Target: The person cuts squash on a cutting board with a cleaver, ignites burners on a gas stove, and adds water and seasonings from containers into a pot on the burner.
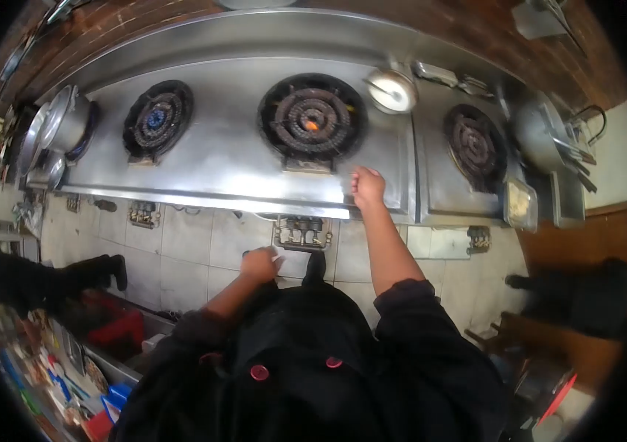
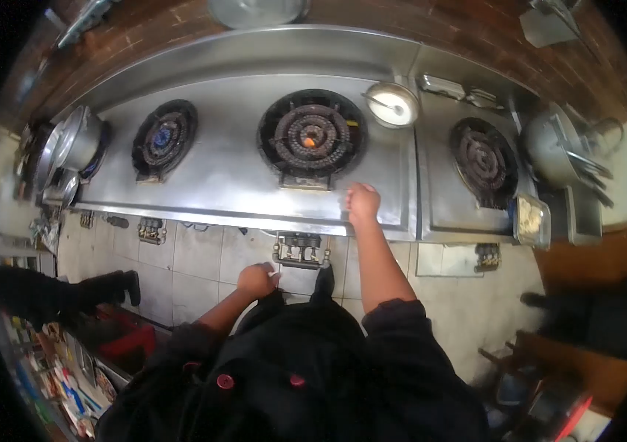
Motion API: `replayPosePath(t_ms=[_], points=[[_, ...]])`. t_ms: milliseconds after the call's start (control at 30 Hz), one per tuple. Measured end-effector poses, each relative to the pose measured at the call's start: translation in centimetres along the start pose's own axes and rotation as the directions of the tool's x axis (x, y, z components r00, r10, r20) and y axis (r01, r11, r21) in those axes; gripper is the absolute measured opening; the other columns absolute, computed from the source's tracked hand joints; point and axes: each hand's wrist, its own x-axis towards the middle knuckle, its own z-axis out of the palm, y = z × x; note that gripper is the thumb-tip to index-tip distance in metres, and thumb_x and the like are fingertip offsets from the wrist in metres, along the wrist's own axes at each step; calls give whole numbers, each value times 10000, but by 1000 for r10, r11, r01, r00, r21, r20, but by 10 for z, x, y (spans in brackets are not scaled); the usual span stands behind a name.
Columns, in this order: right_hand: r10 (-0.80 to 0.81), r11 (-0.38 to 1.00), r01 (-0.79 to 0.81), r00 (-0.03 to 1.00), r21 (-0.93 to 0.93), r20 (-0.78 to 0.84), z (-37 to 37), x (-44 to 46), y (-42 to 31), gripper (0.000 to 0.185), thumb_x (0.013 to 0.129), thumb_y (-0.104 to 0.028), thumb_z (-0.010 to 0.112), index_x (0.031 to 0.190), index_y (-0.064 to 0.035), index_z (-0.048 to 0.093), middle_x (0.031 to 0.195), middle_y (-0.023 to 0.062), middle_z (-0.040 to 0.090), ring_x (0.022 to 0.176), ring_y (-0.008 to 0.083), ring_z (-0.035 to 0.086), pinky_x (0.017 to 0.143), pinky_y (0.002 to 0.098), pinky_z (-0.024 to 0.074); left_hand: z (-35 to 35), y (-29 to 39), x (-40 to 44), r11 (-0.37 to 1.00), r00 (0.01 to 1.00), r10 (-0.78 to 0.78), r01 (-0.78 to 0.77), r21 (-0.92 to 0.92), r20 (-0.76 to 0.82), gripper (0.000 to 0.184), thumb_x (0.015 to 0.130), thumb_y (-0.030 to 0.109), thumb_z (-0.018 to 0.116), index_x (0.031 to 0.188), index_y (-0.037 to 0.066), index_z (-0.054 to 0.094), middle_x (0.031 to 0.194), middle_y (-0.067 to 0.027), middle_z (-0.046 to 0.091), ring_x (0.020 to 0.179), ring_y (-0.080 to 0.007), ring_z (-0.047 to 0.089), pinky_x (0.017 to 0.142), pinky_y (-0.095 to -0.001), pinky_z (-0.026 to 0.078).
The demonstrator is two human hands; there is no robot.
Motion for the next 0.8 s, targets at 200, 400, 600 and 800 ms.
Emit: replayPosePath(t_ms=[200, 400, 600, 800], points=[[4, 1000, -4, 1000, 17, 7, 1, 4, 5, 99, 835, -88, 571, 903, -19, 551, 667, 48, 543, 484, 121, 485, 385, 249, 357, 11, -124, -94, 917, 919, -394, 395, -61, 26, 322, 819, 371, 627, 885, 59, 671, 876, -162, 683, 862, -347, 646, 778, -443, 509], [-52, 998, 50, 997, -27, -52, 20, -2, 14, 86, 826, -65, 551, 907, -36, 541, 669, 45, 541, 487, 122, 484, 386, 254, 349, 25, -219, -164, 868, 859, -492, 496, 13, 140, 359, 836, 364, 594, 914, 23, 675, 936, -195, 675, 933, -382, 626, 852, -449, 486], [-132, 991, 130, 989, -44, -64, 30, -22, 19, 104, 825, -65, 581, 921, -40, 550, 663, 39, 538, 479, 118, 475, 390, 250, 341, 19, -303, -197, 740, 749, -631, 659, -134, 200, 394, 846, 370, 561, 972, 11, 664, 1010, -205, 663, 1000, -366, 617, 915, -431, 466], [-249, 920, 343, 886, -191, 392, 131, -169, -43, 78, 869, -75, 592, 917, -15, 580, 639, 31, 536, 468, 104, 458, 407, 241, 337, 28, -399, -231, 671, 684, -712, 729, -137, 156, 428, 847, 389, 534, 956, -4, 665, 1018, -210, 659, 1008, -378, 609, 917, -432, 465]])
